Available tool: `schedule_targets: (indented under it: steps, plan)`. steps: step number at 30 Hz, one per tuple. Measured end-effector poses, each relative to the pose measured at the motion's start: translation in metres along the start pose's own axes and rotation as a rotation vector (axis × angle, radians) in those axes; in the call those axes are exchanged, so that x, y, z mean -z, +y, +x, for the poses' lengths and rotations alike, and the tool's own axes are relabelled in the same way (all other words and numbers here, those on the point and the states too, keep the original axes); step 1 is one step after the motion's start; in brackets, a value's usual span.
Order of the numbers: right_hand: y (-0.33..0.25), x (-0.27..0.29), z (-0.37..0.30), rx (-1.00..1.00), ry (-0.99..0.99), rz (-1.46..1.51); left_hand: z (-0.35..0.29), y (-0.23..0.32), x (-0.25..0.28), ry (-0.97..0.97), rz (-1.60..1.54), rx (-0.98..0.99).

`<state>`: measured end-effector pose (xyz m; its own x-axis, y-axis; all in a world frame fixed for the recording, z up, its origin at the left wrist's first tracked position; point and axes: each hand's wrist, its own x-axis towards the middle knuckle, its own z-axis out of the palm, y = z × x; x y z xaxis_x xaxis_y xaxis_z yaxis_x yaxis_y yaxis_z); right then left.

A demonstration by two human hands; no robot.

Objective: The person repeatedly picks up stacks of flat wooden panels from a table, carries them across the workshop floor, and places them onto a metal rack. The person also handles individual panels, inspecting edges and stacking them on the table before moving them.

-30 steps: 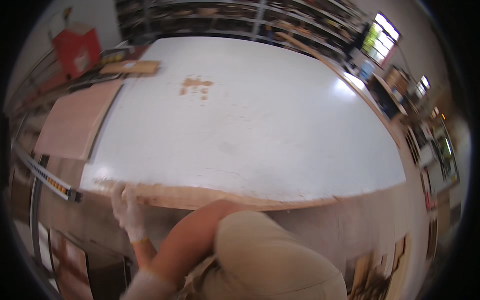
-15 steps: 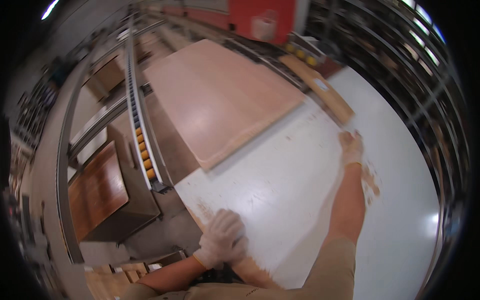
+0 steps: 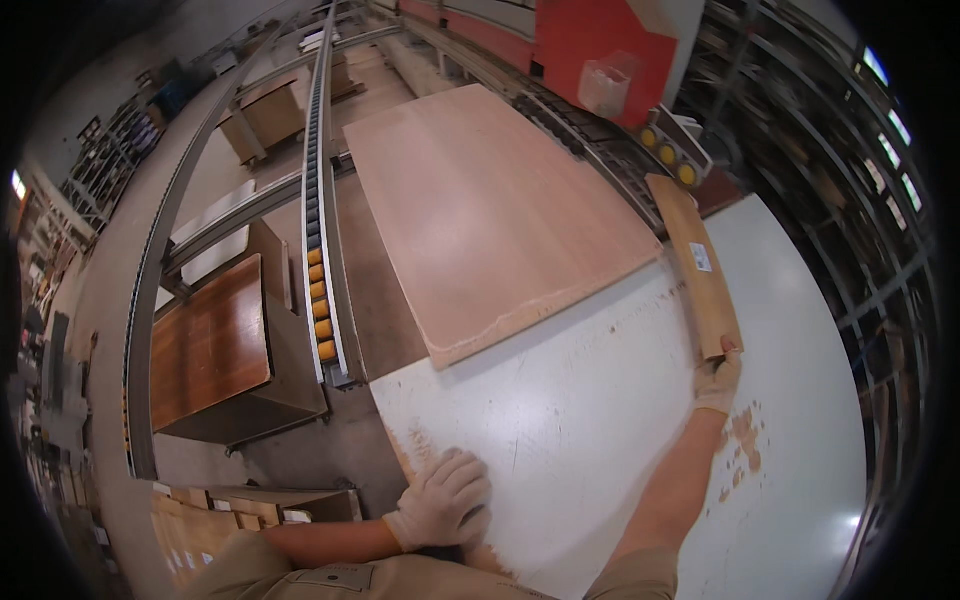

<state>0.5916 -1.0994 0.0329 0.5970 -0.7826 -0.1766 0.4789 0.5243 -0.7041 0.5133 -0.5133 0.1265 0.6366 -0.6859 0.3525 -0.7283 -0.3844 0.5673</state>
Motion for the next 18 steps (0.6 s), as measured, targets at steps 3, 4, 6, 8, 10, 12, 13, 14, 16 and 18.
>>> schedule_targets:
  steps: [3, 4, 6, 8, 10, 12, 13, 14, 16, 18]
  plan:
    - [0.012, 0.0, -0.076, -0.006, -0.012, 0.101, -0.004, -0.008, -0.012, -0.069, -0.089, 0.037]
    - [0.022, -0.011, -0.112, -0.005, -0.012, 0.137, -0.005, -0.008, -0.012, -0.072, -0.057, 0.045]
    - [0.034, -0.028, -0.185, 0.015, 0.013, 0.183, -0.002, -0.002, -0.011, -0.032, -0.005, 0.011]
    - [0.04, -0.028, -0.251, 0.042, 0.113, 0.197, -0.005, -0.001, -0.006, -0.004, -0.168, 0.106]
    - [0.036, -0.054, -0.348, 0.157, 0.031, 0.08, -0.007, -0.013, -0.007, 0.016, -0.548, 0.438]
    - [0.016, -0.068, -0.445, 0.262, -0.111, -0.09, 0.002, -0.006, -0.01, 0.111, -1.071, 0.606]
    - [0.013, -0.065, -0.484, 0.313, -0.216, -0.184, 0.01, 0.002, -0.012, 0.201, -1.369, 0.573]
    - [0.013, -0.05, -0.521, 0.4, -0.308, -0.43, 0.021, 0.017, -0.003, 0.167, -1.564, 0.606]
    - [0.01, -0.055, -0.561, 0.576, -0.633, -0.627, 0.024, 0.069, 0.03, 0.243, -1.819, 0.598]
    - [-0.001, -0.072, -0.599, 0.731, -0.916, -0.778, -0.002, 0.077, 0.045, 0.304, -1.987, 0.415]
